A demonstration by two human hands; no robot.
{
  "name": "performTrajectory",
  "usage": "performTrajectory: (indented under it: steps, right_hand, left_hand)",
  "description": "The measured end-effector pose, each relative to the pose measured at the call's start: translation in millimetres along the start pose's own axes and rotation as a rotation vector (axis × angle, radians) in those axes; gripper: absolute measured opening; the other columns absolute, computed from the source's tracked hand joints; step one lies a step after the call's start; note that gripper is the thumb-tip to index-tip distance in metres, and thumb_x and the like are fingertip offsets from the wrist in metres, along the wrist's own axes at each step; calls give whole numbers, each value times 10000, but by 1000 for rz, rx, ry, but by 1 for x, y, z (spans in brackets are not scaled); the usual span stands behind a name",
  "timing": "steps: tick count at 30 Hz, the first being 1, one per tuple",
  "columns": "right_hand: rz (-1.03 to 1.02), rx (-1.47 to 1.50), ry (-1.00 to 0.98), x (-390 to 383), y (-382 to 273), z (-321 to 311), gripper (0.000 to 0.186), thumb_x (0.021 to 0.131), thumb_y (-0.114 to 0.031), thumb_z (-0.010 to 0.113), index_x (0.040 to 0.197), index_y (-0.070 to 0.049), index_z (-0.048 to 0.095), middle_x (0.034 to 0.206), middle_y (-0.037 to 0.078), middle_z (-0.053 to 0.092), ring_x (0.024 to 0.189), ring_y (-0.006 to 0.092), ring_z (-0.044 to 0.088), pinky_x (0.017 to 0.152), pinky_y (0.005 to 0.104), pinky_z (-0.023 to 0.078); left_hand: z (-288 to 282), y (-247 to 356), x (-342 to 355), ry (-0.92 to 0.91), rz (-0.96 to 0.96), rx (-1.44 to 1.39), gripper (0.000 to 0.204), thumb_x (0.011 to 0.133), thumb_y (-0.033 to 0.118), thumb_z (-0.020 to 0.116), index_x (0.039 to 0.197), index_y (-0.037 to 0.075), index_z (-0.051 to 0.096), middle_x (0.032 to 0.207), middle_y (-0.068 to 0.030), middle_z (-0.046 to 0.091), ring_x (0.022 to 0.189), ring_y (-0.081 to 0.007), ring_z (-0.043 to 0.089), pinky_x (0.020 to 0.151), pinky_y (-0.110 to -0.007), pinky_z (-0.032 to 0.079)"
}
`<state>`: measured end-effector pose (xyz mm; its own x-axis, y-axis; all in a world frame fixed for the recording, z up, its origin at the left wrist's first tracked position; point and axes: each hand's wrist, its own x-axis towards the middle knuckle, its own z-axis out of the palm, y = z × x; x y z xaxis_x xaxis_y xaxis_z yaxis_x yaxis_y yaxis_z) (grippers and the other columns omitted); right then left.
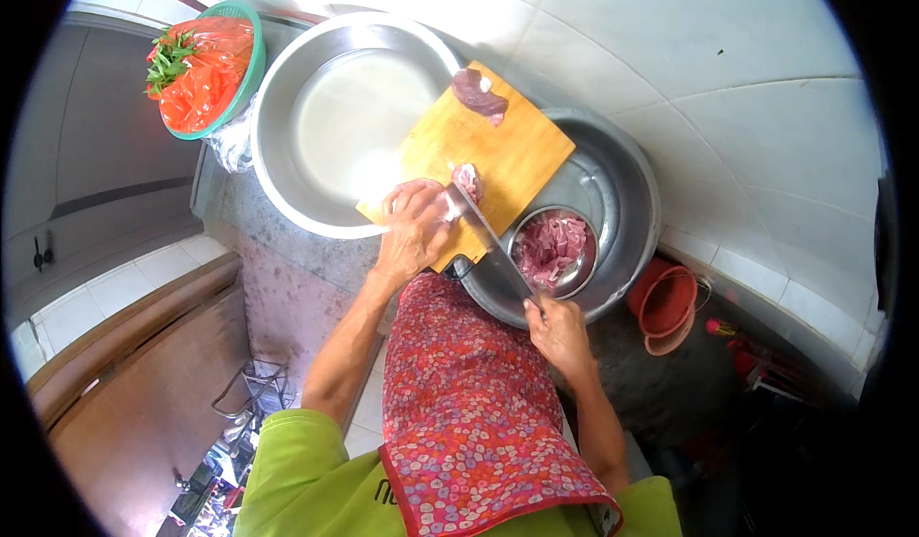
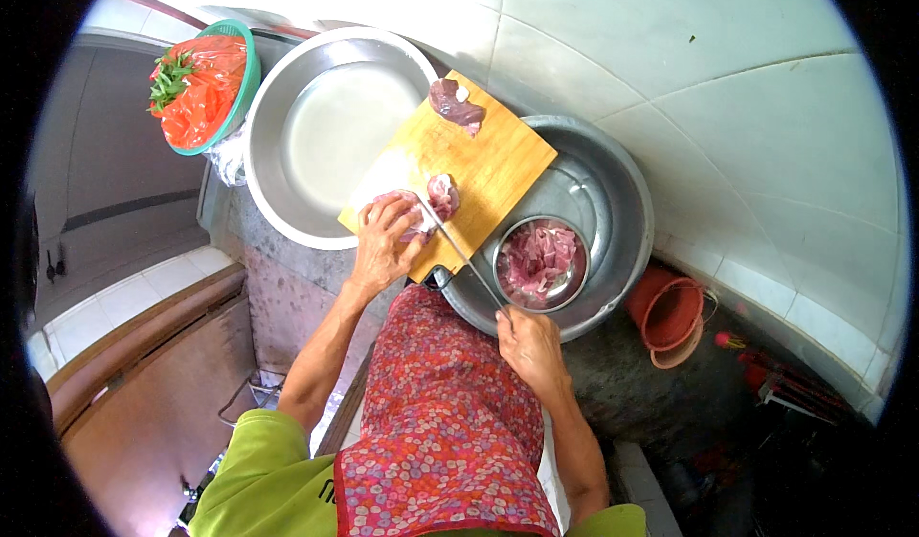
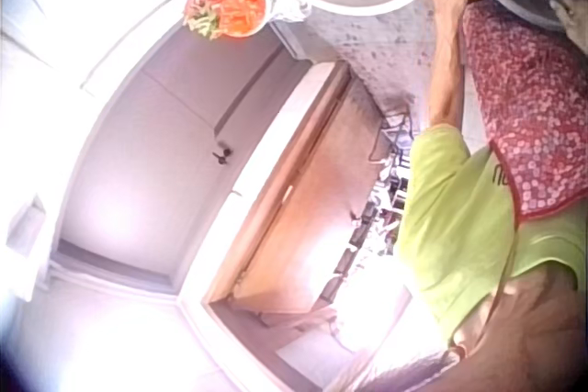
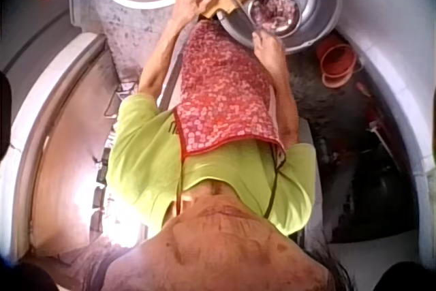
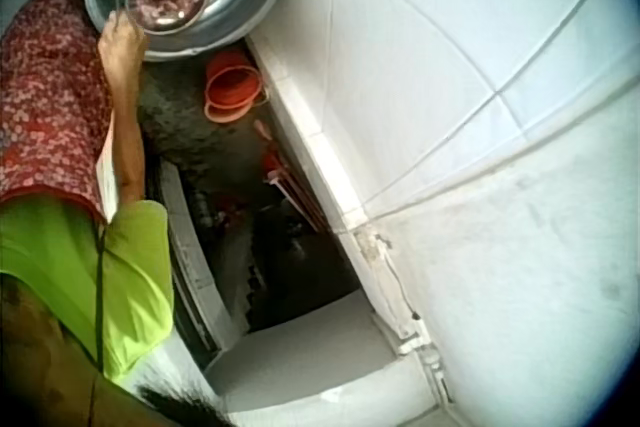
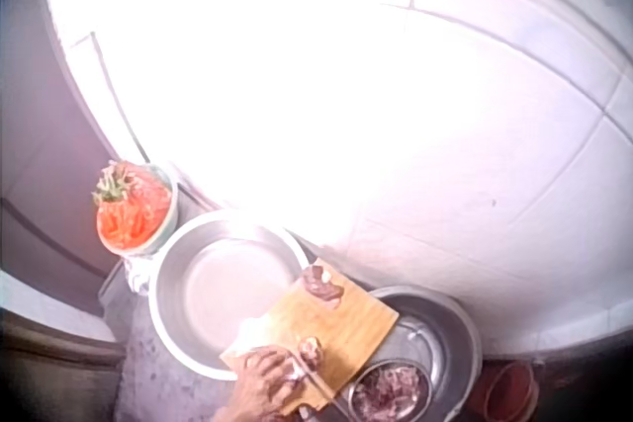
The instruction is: The person slices raw meat on a wooden cutting board using a cleaver and transfers the cut pieces into a metal bowl. The task is performed continuously with consistent hand movements and tool use.
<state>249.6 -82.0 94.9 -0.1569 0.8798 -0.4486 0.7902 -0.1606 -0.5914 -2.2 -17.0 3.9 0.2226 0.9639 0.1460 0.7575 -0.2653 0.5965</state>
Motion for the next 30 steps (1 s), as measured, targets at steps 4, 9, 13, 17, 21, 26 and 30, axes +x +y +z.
performTrajectory:
  steps: [4,9,13,17,21,26,30]
  right_hand:
    - [43,-113,36,17,1,7,238,866,-184,525,726,4,566,656,245,563,650,438,565,606,501,433]
    - [68,-63,118,14,-16,18,222,871,-179,520,751,2,567,674,239,570,643,434,566,599,499,432]
    - [11,-72,98,1,-18,13,180,853,-154,530,765,2,542,696,225,581,667,419,579,605,493,439]
    - [24,-152,34,-4,-10,14,163,849,-148,513,783,-1,538,708,211,599,674,423,588,620,503,452]
    - [132,-179,-98,3,-9,20,141,827,-130,516,826,1,569,726,236,613,705,429,611,652,502,480]
    - [165,-187,-138,82,-37,51,146,788,-92,547,741,22,625,754,265,623,754,432,625,656,484,512]
    - [20,-133,47,104,-49,56,159,795,-101,544,786,43,613,768,268,623,760,447,617,673,497,500]
  left_hand:
    - [1,-2,2,0,-75,15,398,697,247,705,1058,109,611,1082,-75,557,1082,-280,481,919,-428,322]
    - [10,2,-4,34,-132,43,451,659,279,728,1056,103,603,1070,-98,529,1035,-293,472,905,-441,317]
    - [10,10,3,64,-36,45,488,610,265,730,1046,95,592,1101,-120,502,1076,-302,459,905,-469,310]
    - [18,13,10,-2,2,93,502,574,207,701,1047,90,582,1126,-129,486,1108,-304,448,905,-479,305]
    - [31,9,11,35,-53,-61,440,564,127,669,998,91,604,1093,-95,532,1088,-286,467,898,-452,305]
    - [37,9,17,-34,-62,-97,501,592,99,697,1083,129,600,1127,-45,537,1076,-249,462,857,-421,299]
    - [31,8,19,-41,-76,-86,512,584,101,707,1084,151,607,1110,-39,542,1056,-247,466,850,-408,300]
